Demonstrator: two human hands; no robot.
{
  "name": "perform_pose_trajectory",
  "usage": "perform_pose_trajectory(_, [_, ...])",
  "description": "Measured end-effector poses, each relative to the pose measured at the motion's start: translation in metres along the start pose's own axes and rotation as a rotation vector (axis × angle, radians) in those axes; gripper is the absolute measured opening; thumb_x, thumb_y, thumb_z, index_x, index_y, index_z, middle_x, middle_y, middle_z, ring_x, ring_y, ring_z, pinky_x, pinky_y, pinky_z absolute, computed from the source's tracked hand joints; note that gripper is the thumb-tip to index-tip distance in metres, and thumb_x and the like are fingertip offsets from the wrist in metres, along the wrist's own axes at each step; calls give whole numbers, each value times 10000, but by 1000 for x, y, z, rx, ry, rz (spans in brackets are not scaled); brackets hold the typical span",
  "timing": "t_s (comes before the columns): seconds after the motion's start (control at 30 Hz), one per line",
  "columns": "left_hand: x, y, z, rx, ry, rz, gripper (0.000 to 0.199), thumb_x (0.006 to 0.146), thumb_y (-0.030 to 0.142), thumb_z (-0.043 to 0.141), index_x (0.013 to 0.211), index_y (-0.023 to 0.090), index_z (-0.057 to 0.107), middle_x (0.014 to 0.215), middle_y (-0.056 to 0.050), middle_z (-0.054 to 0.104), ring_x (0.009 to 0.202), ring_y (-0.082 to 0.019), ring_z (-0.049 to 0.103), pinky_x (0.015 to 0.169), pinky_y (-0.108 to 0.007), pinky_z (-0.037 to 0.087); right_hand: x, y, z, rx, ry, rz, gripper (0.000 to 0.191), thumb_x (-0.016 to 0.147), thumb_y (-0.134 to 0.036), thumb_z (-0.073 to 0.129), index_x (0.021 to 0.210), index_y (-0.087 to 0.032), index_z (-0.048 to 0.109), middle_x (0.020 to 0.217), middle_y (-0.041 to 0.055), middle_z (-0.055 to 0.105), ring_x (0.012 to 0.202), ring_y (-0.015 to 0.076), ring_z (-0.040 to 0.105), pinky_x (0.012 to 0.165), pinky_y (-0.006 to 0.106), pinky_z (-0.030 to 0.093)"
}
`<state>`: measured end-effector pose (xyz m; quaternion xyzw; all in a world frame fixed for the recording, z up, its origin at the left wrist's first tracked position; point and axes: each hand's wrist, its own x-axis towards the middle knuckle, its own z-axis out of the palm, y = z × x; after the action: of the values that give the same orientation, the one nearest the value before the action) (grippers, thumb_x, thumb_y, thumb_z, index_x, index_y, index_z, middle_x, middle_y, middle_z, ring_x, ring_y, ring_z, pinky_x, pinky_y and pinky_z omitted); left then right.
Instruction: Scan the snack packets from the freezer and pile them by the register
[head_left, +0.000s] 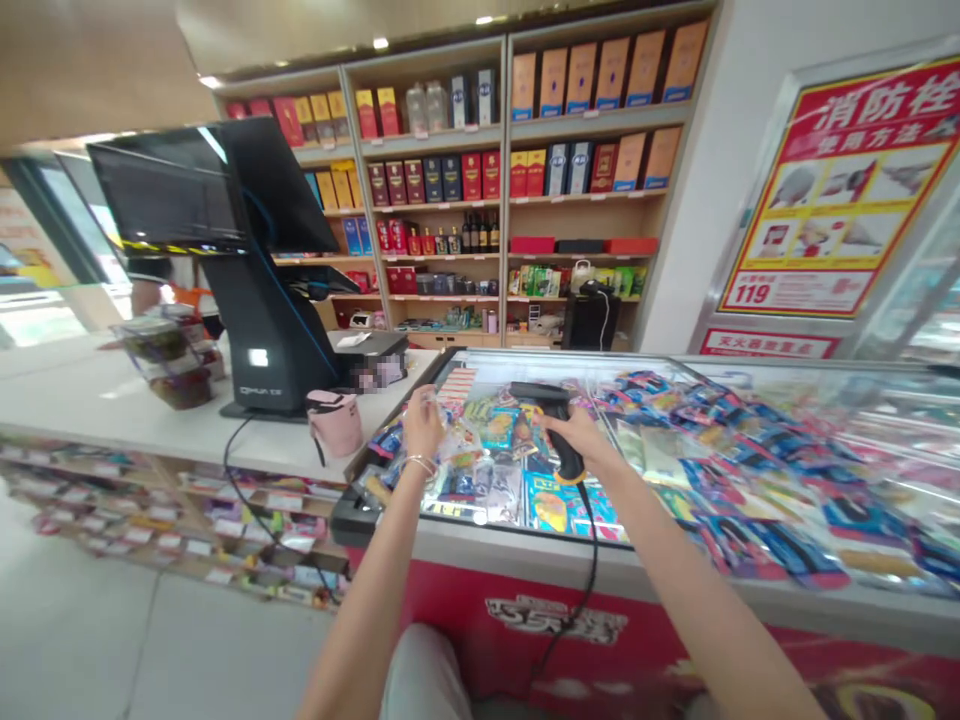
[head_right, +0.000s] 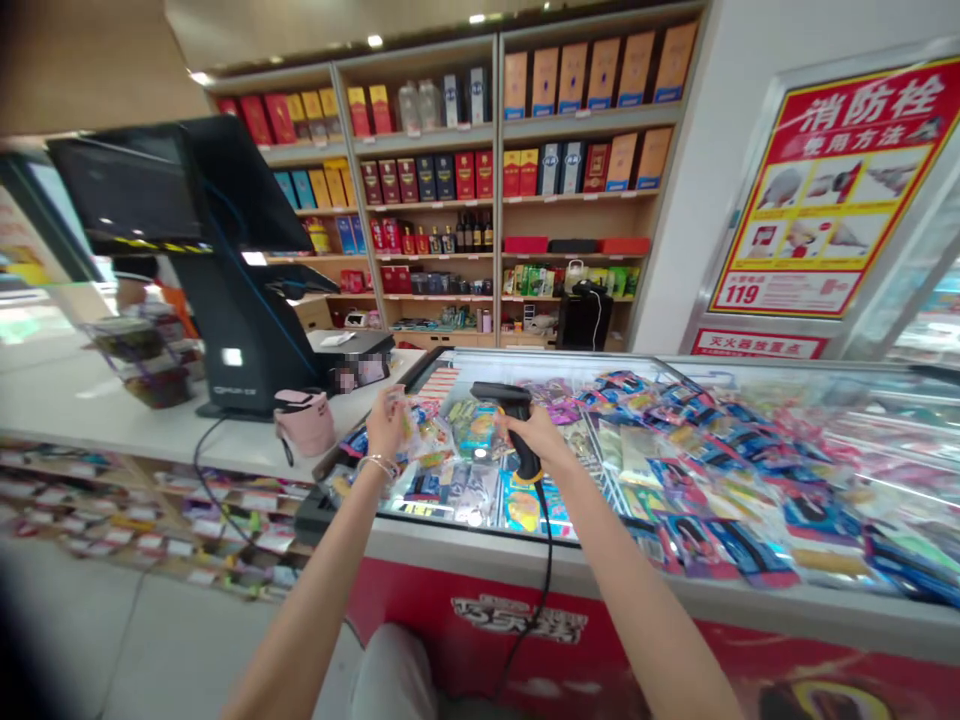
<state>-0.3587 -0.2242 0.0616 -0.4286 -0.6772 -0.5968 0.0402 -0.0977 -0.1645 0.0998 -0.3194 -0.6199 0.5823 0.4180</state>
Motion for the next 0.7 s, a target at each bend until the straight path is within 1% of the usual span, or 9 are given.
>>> perform_pose_trajectory(0.07, [6,-13,-2,48,111,39,306,867,219,404,1078,187,623,1002,-77,661,970,-205,605,940,-352,450,8,15,16,6,-38,36,293,598,-335,793,725,-163,593,467,-30,562,406,116,507,415,232,418])
perform_pose_trajectory(0.13, [14,-24,2,78,134,55,309,890,238,371,1046,177,631,1031,-90,659,1017,-207,590,964,-353,436,18,28,28,27,-56,71,254,606,-292,781,719,-160,596,462,-33,563,396,109,504,413,225,423])
perform_pose_trajectory(0.17, [19,-29,6,96,100,56,316,897,239,358,1036,175,635,1035,-89,662,1023,-205,589,966,-353,435,23,34,33,44,-57,87,235,610,-267,774,721,-158,597,467,-33,569,390,106,504,411,220,427])
perform_pose_trajectory(0.27, [35,-41,16,238,-89,30,338,905,233,339,1005,178,658,1049,-96,674,1036,-208,600,968,-360,432,38,48,43,112,-63,161,173,645,-223,743,720,-150,605,487,-16,592,382,104,514,403,215,443])
perform_pose_trajectory(0.33, [43,-46,19,408,-165,-34,334,902,263,370,1010,182,675,1081,-125,675,1068,-240,602,975,-400,422,46,56,44,178,-79,234,132,681,-219,719,711,-146,613,485,-7,588,392,113,533,405,218,459])
perform_pose_trajectory(0.4, [48,-51,20,549,-167,-119,349,896,346,415,1072,194,675,1129,-158,665,1107,-287,596,979,-461,410,51,64,42,249,-83,306,99,704,-205,701,710,-148,620,488,-4,585,416,124,560,431,224,489])
perform_pose_trajectory(0.53, [50,-60,15,631,-184,-227,579,866,567,428,1288,198,574,1223,-226,618,1140,-365,587,957,-543,409,56,81,35,358,-103,425,52,706,-146,689,706,-140,637,596,36,654,515,123,623,578,226,556])
perform_pose_trajectory(0.63, [48,-62,14,681,-159,-260,785,838,664,403,1395,115,461,1376,-340,448,1224,-442,514,958,-582,396,58,90,31,436,-163,471,57,692,-130,703,709,-136,648,656,45,673,600,124,651,706,234,569])
perform_pose_trajectory(0.7, [46,-60,15,696,-103,-243,839,841,673,387,1417,64,415,1432,-373,349,1276,-455,458,976,-577,388,58,90,29,492,-191,484,71,684,-121,705,728,-145,654,655,24,666,595,117,635,761,262,570])
